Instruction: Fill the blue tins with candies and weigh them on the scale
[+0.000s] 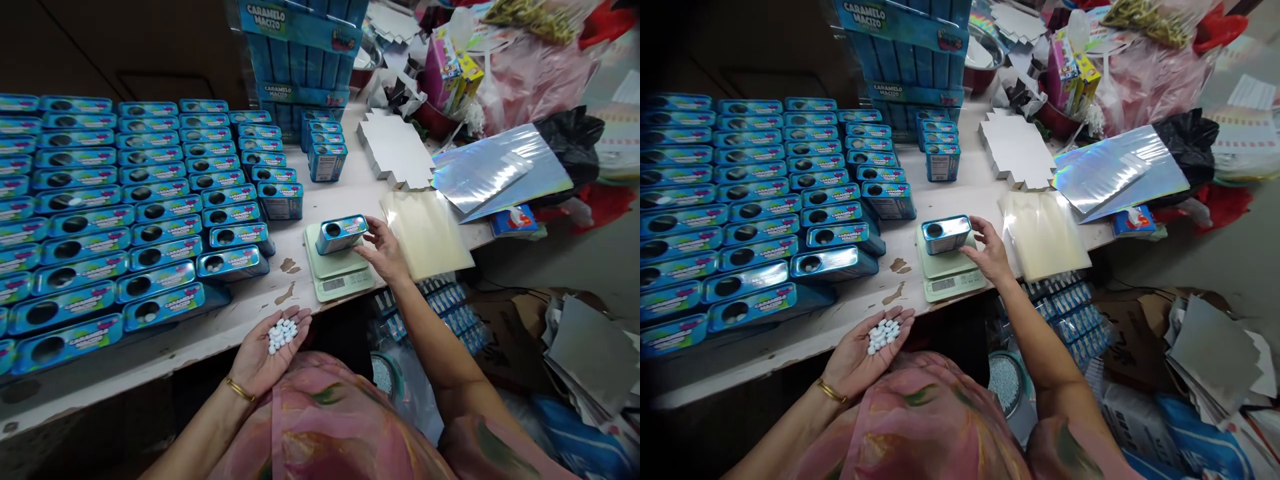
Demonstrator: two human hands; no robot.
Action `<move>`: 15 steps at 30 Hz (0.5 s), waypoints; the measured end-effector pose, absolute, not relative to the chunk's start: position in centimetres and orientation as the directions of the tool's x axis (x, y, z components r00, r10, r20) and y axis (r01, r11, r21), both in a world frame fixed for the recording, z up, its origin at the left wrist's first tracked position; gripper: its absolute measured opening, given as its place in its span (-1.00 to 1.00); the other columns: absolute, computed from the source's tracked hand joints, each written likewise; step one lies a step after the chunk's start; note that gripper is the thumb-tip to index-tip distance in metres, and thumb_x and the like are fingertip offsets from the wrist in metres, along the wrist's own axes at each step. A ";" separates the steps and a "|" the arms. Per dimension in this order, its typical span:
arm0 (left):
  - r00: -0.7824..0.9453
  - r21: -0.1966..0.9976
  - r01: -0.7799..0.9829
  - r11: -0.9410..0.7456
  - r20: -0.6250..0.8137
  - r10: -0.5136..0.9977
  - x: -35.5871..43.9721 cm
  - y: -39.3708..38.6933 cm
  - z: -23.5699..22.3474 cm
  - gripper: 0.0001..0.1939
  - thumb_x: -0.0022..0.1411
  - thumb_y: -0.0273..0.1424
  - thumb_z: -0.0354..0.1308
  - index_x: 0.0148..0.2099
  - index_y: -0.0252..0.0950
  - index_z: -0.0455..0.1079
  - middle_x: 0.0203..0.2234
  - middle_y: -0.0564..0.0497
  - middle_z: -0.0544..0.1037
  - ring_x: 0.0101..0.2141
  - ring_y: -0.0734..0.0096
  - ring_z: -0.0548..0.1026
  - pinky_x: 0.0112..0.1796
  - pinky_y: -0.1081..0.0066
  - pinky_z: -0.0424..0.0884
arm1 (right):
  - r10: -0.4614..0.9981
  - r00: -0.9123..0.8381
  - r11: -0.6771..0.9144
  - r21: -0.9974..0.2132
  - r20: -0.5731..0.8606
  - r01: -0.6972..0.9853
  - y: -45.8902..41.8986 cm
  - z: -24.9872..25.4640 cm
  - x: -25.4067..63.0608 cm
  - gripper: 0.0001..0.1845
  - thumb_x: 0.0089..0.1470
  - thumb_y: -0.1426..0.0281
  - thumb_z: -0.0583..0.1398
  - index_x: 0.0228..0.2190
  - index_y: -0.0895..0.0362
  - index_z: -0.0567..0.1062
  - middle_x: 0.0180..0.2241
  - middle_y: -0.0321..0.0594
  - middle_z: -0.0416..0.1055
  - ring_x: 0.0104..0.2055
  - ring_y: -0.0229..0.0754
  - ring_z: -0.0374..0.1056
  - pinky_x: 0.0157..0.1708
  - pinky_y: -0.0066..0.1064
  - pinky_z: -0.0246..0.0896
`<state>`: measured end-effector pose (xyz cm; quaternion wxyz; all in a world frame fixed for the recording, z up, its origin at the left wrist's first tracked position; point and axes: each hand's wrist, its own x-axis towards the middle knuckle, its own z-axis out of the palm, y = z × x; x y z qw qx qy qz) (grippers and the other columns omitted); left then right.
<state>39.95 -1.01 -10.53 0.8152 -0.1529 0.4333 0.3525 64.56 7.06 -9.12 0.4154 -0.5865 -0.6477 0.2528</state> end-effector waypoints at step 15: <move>0.484 0.055 -0.726 0.686 -0.668 0.565 42.2 0.2 -9.8 -0.68 0.14 -0.52 -0.07 -0.07 -0.49 0.32 -0.36 -0.15 0.52 -0.32 0.38 0.47 -0.26 0.40 0.41 | 0.788 -0.607 0.604 -0.314 0.098 0.733 -0.6 -7.0 56.7 -0.79 0.10 0.41 -0.03 -0.28 0.19 0.35 -0.35 -0.14 0.29 -0.30 -0.20 0.17 -0.28 -0.36 0.13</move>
